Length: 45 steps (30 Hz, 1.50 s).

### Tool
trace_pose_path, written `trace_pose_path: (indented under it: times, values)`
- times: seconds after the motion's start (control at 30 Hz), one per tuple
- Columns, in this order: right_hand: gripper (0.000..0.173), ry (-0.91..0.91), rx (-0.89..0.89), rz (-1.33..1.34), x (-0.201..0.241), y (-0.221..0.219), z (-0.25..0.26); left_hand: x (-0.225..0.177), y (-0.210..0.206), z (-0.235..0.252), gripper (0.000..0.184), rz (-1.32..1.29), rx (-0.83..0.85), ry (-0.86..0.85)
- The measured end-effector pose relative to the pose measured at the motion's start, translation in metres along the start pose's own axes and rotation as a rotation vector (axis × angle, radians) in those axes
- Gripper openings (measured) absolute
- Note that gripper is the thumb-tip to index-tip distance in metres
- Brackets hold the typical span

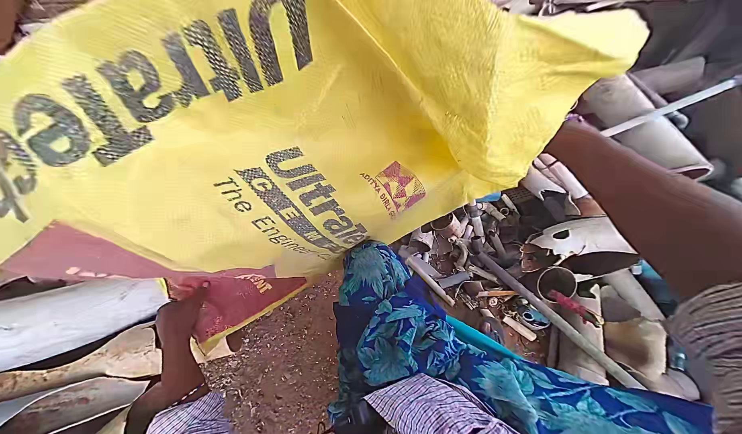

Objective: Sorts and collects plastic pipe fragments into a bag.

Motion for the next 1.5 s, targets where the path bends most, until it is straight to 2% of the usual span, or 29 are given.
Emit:
trace_pose_path:
  times: [0.03, 0.07, 0.13, 0.2, 0.33, 0.43, 0.53, 0.6, 0.67, 0.73, 0.83, 0.9, 0.97, 1.07, 1.2, 1.27, 1.3, 1.37, 1.43, 1.5]
  values:
    - [0.037, -0.130, 0.061, 0.085, -0.005, -0.015, -0.021, 0.027, -0.019, 0.035, 0.082, -0.003, 0.028, -0.005]
    - [0.039, -0.260, 0.083, 0.177, -0.021, -0.039, -0.031, 0.036, -0.029, 0.057, 0.087, 0.005, 0.083, 0.079]
    - [0.042, -0.444, 0.087, 0.319, -0.072, -0.103, -0.030, 0.030, -0.041, 0.075, 0.088, 0.025, 0.069, 0.153]
    - [0.043, -0.544, 0.147, 0.414, -0.107, -0.162, -0.042, 0.018, -0.048, 0.083, 0.088, 0.075, -0.001, 0.111]
    - [0.046, -0.644, 0.284, 0.568, -0.115, -0.238, -0.079, -0.042, -0.061, 0.073, 0.101, 0.133, -0.032, -0.044]
    - [0.044, -0.579, 0.306, 0.739, -0.099, -0.280, -0.088, -0.123, -0.062, 0.037, 0.092, 0.047, 0.105, -0.350]
    - [0.038, -0.428, 0.405, 0.755, -0.061, -0.271, -0.090, -0.235, -0.060, -0.031, 0.066, -0.049, 0.336, -0.673]
    - [0.036, -0.316, 0.428, 0.722, -0.047, -0.286, -0.090, -0.296, -0.072, -0.085, 0.057, -0.059, 0.536, -0.825]
    - [0.037, -0.224, 0.421, 0.736, -0.038, -0.295, -0.094, -0.343, -0.097, -0.139, 0.054, -0.001, 0.716, -0.945]
    - [0.034, -0.162, 0.409, 0.798, -0.029, -0.290, -0.095, -0.371, -0.132, -0.180, 0.058, 0.128, 0.811, -1.003]
    - [0.024, -0.147, 0.339, 0.981, -0.014, -0.270, -0.089, -0.381, -0.182, -0.196, 0.075, 0.283, 0.792, -0.945]
    - [0.022, -0.191, 0.315, 1.110, -0.009, -0.260, -0.086, -0.378, -0.199, -0.191, 0.070, 0.271, 0.775, -0.842]
    - [0.021, -0.223, 0.322, 1.210, -0.003, -0.258, -0.086, -0.370, -0.204, -0.190, 0.060, 0.235, 0.827, -0.706]
    - [0.028, -0.219, 0.398, 1.343, 0.005, -0.256, -0.085, -0.372, -0.210, -0.189, 0.049, 0.142, 0.897, -0.584]
    - [0.022, -0.344, 0.581, 1.651, 0.012, -0.257, -0.081, -0.377, -0.218, -0.172, 0.039, 0.116, 0.797, -0.677]
    - [0.030, -0.435, 0.642, 1.801, 0.002, -0.259, -0.071, -0.379, -0.218, -0.165, 0.042, 0.160, 0.725, -0.720]
    - [0.032, -0.491, 0.547, 1.843, -0.009, -0.255, -0.063, -0.382, -0.215, -0.165, 0.043, 0.191, 0.701, -0.743]
    - [0.028, -0.555, 0.063, 1.865, -0.040, -0.229, -0.044, -0.391, -0.202, -0.169, 0.043, 0.240, 0.660, -0.792]
    - [0.021, -0.443, -0.468, 1.894, -0.077, -0.194, -0.029, -0.393, -0.190, -0.174, 0.042, 0.256, 0.637, -0.844]
    - [0.016, -0.311, -0.832, 1.892, -0.103, -0.167, -0.023, -0.390, -0.183, -0.177, 0.042, 0.258, 0.631, -0.888]
Point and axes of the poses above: each hand's wrist, its own z-axis towards the middle knuckle, its own y-axis out of the back of the hand, x = y × z, the point moved 3 cm from there along z, towards the middle knuckle, and after that the axes turned 3 degrees about -z, right-handed, at the moved point
